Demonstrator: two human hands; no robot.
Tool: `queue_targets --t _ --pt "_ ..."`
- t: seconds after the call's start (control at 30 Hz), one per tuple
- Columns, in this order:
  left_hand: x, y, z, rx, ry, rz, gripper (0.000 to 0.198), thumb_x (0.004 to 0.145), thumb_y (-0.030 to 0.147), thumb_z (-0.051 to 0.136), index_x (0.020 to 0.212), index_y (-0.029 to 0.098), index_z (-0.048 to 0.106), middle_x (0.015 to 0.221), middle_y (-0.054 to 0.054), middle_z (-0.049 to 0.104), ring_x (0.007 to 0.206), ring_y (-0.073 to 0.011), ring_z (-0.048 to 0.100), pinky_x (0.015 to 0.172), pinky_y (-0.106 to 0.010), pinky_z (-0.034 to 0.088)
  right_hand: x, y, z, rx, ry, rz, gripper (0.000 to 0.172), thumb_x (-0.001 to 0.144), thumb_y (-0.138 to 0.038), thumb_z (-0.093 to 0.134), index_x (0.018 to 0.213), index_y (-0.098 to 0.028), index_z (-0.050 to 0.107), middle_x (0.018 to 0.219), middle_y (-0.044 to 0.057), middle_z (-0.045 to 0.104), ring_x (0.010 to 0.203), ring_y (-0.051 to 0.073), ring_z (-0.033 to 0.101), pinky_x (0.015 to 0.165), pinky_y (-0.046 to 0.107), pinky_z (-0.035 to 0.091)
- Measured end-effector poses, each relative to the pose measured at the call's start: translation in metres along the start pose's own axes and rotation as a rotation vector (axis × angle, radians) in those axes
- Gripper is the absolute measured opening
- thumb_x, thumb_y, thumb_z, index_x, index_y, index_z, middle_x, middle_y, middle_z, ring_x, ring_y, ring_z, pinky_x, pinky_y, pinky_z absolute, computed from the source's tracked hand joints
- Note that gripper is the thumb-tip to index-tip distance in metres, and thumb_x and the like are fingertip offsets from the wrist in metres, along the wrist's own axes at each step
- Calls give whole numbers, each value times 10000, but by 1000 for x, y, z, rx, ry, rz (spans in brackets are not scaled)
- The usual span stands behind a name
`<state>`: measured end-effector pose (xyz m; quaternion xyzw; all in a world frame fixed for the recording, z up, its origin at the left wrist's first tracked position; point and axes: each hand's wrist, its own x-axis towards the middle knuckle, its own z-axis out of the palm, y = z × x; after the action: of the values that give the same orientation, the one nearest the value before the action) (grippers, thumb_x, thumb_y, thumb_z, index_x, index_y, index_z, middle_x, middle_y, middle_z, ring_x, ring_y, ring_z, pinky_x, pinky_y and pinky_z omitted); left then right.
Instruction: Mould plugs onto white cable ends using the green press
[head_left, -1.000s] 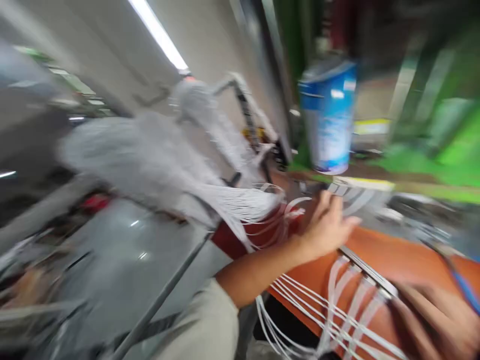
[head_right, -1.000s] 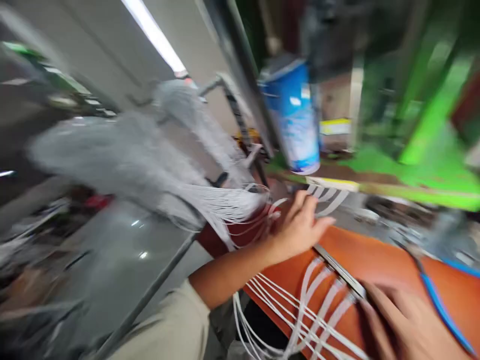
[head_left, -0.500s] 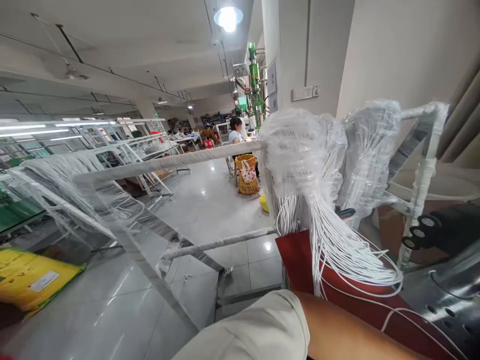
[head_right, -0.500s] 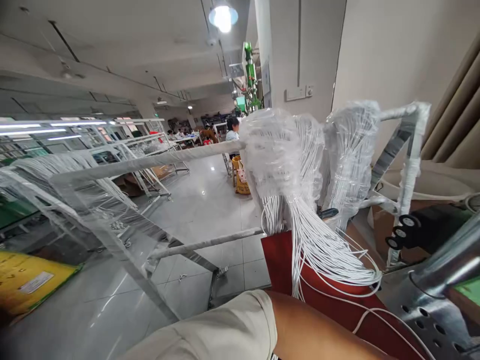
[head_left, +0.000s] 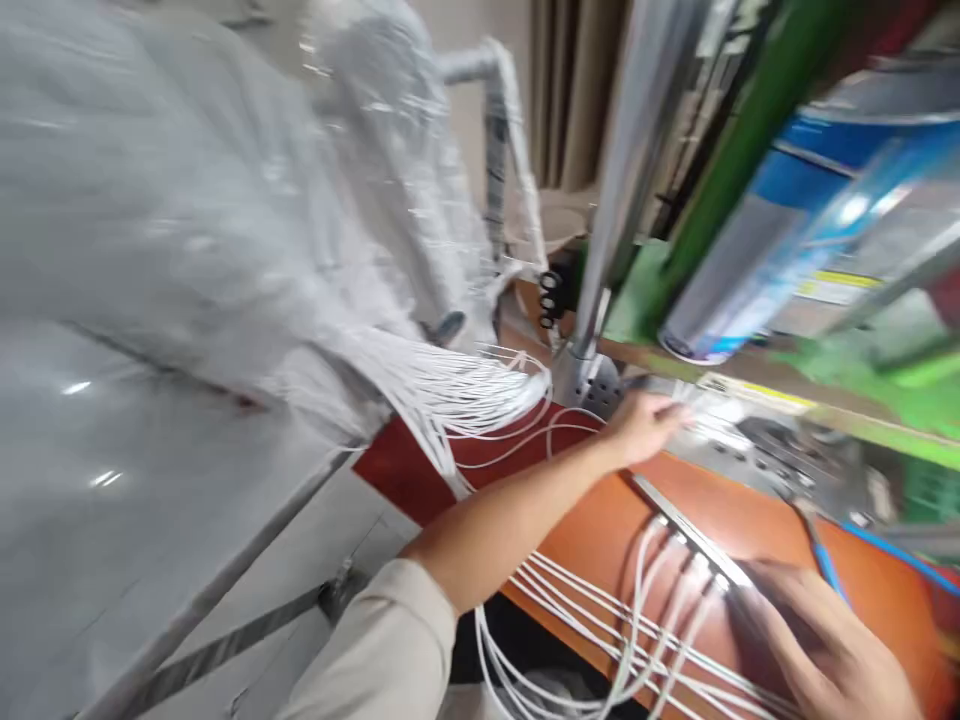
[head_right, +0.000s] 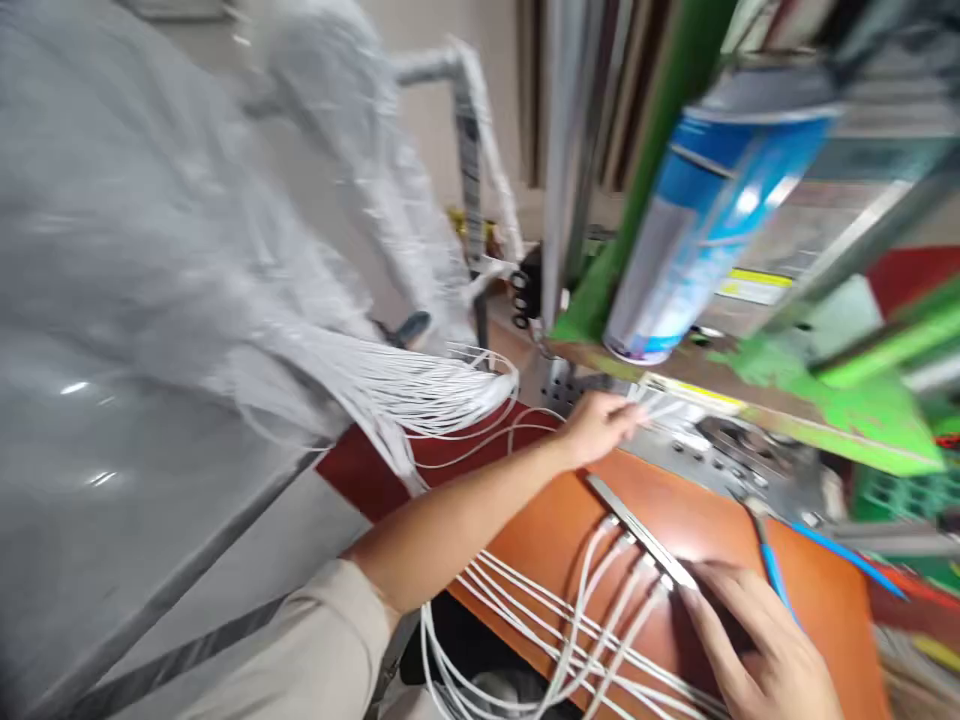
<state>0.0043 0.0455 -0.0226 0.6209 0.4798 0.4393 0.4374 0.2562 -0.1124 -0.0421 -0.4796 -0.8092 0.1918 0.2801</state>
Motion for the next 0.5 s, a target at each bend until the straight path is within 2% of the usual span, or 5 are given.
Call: queue_targets --t 0.1,0.23,0.37,0.5 --pt "2 -13 0 -93 -45 36 536 964 557 547 641 141 648 684 -49 683 558 -100 492 570 -242 359 -8 -8 -6 1 -15 46 224 985 -439 598 1123 -295 699 1095 50 701 1004 240 684 888 372 551" --pt "-2 -7 -4 -122 -66 -9 536 917 612 587 687 137 682 651 -38 652 535 -91 472 556 -237 360 7 -22 -6 59 -20 55 167 1018 -336 570 1140 -289 673 1055 44 684 983 205 669 890 344 531" --pt "-1 -5 -5 -152 -83 -33 518 892 617 620 722 133 692 639 -26 632 501 -75 425 510 -228 323 9 -31 -9 120 -45 95 165 1037 -320 542 1133 -262 663 1044 55 672 985 202 652 888 351 528" --pt "1 -5 -5 -173 -93 -53 521 874 626 646 701 135 669 640 -23 625 482 -61 398 481 -219 299 11 -28 -18 153 -101 127 189 1049 -324 518 1148 -262 666 1089 58 682 1031 203 649 930 357 528"
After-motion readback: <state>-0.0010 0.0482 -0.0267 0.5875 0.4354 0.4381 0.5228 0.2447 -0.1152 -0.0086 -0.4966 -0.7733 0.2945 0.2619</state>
